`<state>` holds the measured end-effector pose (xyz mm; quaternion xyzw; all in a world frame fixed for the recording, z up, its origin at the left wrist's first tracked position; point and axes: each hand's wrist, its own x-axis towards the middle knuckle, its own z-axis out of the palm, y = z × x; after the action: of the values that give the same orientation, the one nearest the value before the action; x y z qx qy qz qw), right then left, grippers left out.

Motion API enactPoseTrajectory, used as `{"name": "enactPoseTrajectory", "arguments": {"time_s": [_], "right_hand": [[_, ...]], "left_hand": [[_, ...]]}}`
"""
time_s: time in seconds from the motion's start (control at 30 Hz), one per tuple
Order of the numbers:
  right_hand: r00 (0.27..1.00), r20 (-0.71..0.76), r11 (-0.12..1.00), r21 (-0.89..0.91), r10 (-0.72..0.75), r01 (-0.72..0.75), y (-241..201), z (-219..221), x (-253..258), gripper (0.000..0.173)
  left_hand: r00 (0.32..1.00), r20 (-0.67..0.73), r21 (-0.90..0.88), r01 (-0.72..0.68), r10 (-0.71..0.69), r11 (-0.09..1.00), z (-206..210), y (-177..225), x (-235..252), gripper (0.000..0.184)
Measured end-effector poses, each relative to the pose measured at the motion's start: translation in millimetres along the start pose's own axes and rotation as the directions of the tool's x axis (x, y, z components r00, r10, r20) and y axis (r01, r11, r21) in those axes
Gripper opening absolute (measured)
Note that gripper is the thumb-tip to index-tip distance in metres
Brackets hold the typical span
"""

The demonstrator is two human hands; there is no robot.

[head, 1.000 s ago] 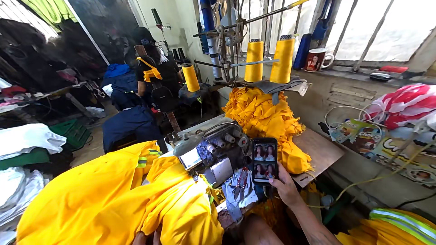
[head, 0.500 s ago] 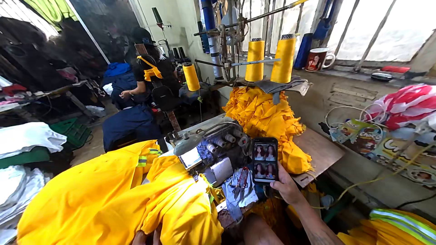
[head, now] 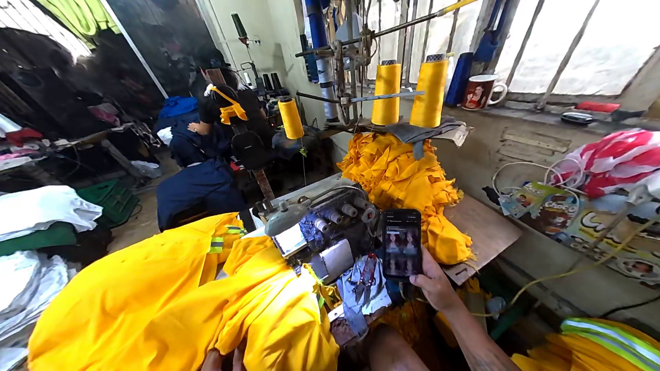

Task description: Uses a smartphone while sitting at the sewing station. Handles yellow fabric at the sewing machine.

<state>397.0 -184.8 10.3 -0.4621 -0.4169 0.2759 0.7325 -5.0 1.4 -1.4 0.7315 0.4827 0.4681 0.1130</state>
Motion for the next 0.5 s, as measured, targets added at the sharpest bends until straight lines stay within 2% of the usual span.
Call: {"name": "enactPoseTrajectory", "arguments": {"time_s": [0.13, 0.23, 0.3, 0.5], "right_hand": [[0.99, -0.143, 1.0, 0.016, -0.016, 0.019, 2.4, 1.6, 1.6, 0.085], [0.959, -0.28, 0.995, -0.101, -0.05, 0.022, -2.6, 7.8, 5.8, 0.076], [0.944, -0.319, 0.984, -0.175, -0.083, 0.028, -9.3, 13.0, 9.4, 0.074], [0.934, -0.341, 0.934, -0.357, -0.107, -0.024, -30.6, 32.6, 25.2, 0.088]], "left_hand": [[1.0, 0.004, -0.018, 0.001, -0.001, 1.0, -0.8, 0.3, -0.3, 0.021], [1.0, -0.011, -0.039, -0.014, 0.013, 0.999, -0.8, 0.9, 0.1, 0.021], [1.0, -0.018, -0.059, -0.006, 0.005, 0.998, -0.3, 2.2, 0.0, 0.022], [1.0, -0.013, -0.053, -0.001, 0.0, 0.999, 0.5, 1.5, 0.1, 0.022]]}}
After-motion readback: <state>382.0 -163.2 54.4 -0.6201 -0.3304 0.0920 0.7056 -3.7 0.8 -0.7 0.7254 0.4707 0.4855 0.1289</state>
